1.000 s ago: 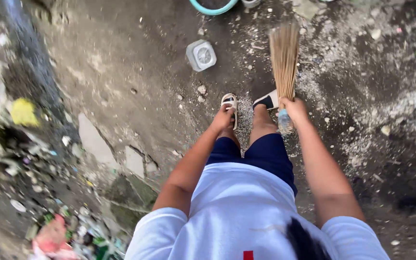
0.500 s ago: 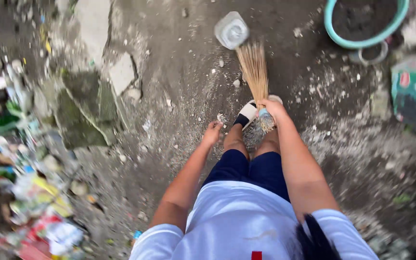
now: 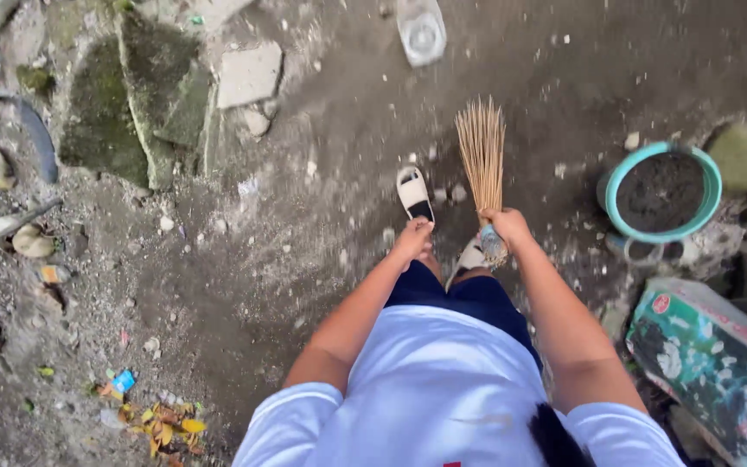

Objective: The person sweeps the outdoor dirt ground using a broom while walking along the path.

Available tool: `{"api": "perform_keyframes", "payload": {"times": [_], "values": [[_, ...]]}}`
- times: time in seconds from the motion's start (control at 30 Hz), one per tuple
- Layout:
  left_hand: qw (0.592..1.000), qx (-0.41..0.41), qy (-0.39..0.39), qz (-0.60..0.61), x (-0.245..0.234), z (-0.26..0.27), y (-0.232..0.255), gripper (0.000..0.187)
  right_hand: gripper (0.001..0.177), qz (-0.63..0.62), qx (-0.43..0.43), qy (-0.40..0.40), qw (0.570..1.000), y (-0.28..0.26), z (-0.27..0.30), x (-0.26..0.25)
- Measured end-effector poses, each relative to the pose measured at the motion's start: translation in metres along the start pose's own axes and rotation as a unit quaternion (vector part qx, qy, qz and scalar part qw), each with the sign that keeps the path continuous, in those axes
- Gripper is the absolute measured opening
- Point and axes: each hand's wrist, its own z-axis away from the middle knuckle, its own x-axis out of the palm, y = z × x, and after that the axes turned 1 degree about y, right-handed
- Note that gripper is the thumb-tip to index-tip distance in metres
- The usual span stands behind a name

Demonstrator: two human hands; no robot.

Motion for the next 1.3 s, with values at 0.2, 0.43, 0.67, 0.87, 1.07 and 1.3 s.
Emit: {"api": "perform_keyframes", "payload": {"times": [0.2,0.43,0.67,0.87,1.07,1.3], "values": [[0.998,0.022,0.003,0.057,-0.054,-0.056,0.105,0.041,0.036,0.018,-0.043,0.0,0.999,-0.112,-0.037,0.047],[0.997,0.0,0.047,0.066,-0.078,-0.101,0.203,0.044,0.035,-0.042,-0.029,-0.014,0.999,-0.227,-0.107,0.058],[0.977,-0.002,0.108,0.186,-0.059,-0.151,0.261,0.046,0.033,-0.04,0.04,0.0,0.998,-0.306,-0.243,0.039],[0.945,-0.029,0.159,0.285,-0.051,-0.166,0.25,0.046,0.035,0.107,0.125,-0.076,0.983,-0.344,-0.31,0.123],[0.916,-0.066,0.194,0.343,-0.078,-0.167,0.245,0.044,0.031,0.214,0.144,-0.198,0.946,-0.398,-0.281,0.268],[0.907,-0.063,0.184,0.373,-0.145,-0.176,0.267,0.042,0.038,0.292,0.071,-0.216,0.929,-0.455,-0.233,0.35]]}}
